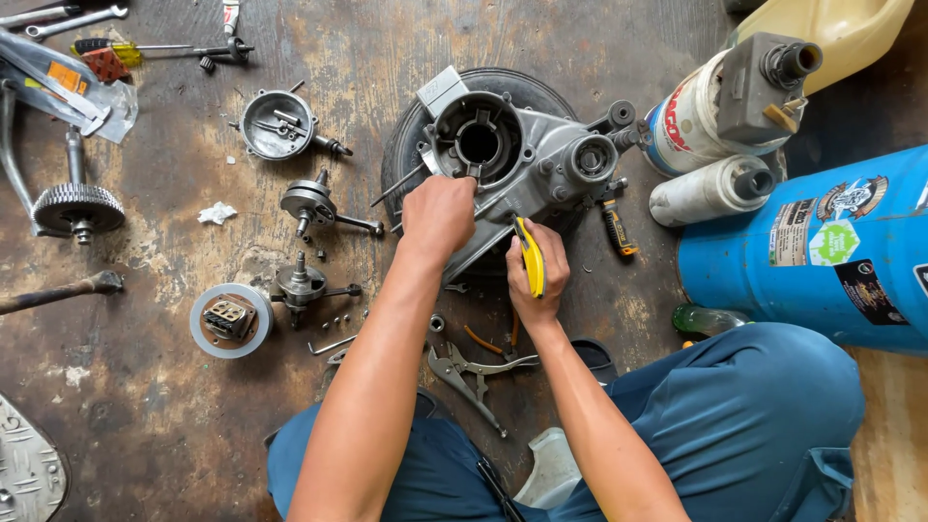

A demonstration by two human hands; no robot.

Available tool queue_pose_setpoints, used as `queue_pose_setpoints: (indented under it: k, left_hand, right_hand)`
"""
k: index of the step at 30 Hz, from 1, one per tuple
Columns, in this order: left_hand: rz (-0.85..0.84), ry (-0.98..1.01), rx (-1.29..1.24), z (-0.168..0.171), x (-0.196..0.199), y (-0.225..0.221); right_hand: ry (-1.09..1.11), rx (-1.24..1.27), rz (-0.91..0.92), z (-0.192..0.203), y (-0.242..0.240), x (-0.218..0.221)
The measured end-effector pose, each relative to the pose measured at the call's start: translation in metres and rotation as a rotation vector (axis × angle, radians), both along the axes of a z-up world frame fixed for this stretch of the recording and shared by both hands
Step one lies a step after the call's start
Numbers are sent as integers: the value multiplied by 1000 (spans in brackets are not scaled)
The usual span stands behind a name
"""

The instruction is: The person sits on the workshop floor with a motorcycle engine/swingarm assembly resting on a tire. They use a yellow utility knife to scrape and cut along the edge of the aluminum casing, repeatedly repositioning and flipping the heavy assembly to reach different sides, and continue scraping the casting edges.

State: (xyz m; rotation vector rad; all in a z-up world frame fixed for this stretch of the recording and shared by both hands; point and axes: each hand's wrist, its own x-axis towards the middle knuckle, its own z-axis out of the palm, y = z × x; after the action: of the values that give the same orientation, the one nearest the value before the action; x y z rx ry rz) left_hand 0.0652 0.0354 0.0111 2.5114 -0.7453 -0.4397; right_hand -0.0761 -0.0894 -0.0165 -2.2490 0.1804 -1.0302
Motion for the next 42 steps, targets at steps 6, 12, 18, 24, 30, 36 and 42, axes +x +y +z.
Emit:
queue_pose_setpoints:
  k: [6, 12, 18, 24, 30, 36, 42]
  left_hand:
    - [32, 21, 39, 1, 1, -4]
    - [14, -51, -1, 3, -4, 0]
    - [34, -74, -8, -4, -6, -3]
    - [19, -83, -8, -4, -6, -4]
    - [61, -42, -15, -10, -5, -9]
    - [23, -123, -54, -11, -6, -5]
    - [21, -132, -74, -12, -5, -6]
  right_hand:
    - [-12, 20, 10, -8, -7, -2]
    - [28, 88, 46, 1, -8, -3]
    - [49, 72, 58, 4, -9, -1]
    - [54, -15, 76, 12, -7, -1]
    - [65, -94, 51, 8, -10, 3]
    - [47, -149, 108, 10, -16, 1]
    - [88, -130, 188, 15, -29, 5]
